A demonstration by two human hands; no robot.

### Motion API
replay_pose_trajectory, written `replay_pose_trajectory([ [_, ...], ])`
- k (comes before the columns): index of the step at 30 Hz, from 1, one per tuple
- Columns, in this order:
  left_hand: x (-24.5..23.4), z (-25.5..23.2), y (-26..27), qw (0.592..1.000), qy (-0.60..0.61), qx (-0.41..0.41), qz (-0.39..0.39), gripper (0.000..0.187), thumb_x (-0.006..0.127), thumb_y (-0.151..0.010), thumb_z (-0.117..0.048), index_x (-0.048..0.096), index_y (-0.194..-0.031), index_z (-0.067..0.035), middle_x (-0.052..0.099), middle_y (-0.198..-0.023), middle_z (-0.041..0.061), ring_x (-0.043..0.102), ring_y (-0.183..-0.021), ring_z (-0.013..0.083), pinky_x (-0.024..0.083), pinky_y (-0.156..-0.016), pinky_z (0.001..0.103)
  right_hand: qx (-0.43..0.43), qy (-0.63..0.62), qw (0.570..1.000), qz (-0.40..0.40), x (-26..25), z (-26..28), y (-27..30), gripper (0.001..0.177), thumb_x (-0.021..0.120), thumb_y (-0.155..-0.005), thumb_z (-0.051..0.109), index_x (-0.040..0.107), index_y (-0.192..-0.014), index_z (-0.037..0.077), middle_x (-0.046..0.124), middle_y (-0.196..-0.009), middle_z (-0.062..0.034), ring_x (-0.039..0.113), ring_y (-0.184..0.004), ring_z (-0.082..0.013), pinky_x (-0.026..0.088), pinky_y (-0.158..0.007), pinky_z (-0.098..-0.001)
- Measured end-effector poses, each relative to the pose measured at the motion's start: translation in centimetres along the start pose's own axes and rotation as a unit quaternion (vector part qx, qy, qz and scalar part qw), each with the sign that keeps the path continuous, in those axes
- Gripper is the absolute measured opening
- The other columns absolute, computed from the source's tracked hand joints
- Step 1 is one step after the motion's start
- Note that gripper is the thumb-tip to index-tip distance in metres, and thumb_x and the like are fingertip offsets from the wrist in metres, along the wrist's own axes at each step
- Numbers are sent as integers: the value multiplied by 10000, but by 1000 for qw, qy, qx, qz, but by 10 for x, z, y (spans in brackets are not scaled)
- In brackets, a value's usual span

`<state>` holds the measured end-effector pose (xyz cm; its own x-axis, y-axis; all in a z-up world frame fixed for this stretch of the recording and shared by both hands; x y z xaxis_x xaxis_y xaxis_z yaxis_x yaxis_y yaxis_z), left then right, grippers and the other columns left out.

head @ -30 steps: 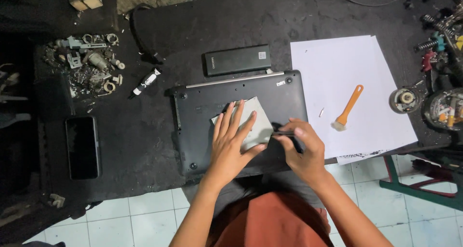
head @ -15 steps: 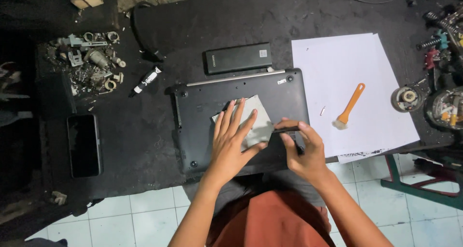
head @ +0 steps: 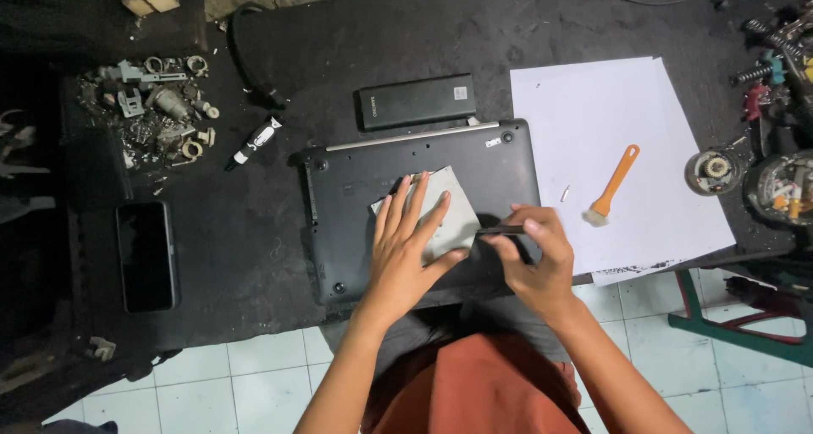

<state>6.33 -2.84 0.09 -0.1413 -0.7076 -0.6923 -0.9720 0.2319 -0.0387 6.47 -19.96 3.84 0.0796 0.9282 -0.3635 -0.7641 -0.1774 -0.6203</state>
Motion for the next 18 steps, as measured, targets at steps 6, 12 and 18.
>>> replay_pose_trajectory([
  [6, 0, -1, 0, 1000, 0, 7, -8, 760, 729, -931, -462, 467, -1551, -108, 210, -1707, 197, 115, -1587, 400, 58, -1261, 564, 3, -6, 1000, 3, 0, -1, 1, 633, 685, -905, -77, 373, -1427, 98, 668, -954, -162, 694, -860, -368, 585, -932, -602],
  [12, 1, 1, 2, 1000, -5, 6, -11, 767, 736, -921, -470, 471, -1547, -114, 211, -1709, 187, 116, -1589, 390, 59, -1266, 560, 6, -10, 1000, -4, 0, 0, 1, 628, 682, -904, -93, 377, -1427, 76, 674, -936, -151, 704, -837, -339, 585, -926, -591],
  [18, 0, 0, 1, 1000, 6, 4, -10, 758, 751, -920, -432, 470, -1551, -120, 207, -1714, 173, 108, -1591, 382, 53, -1266, 555, 2, -2, 1000, 8, 1, -1, -1, 629, 680, -904, -93, 388, -1434, 78, 693, -946, -166, 721, -838, -356, 587, -905, -586],
])
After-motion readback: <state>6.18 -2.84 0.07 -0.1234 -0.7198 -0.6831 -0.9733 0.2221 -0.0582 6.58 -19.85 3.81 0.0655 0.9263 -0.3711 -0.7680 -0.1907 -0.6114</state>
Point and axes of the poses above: each hand's wrist, its own y-axis away from the middle knuckle, its own x-axis out of the palm, z = x × y, the point moved 9 cm from there along -y, towards the middle knuckle
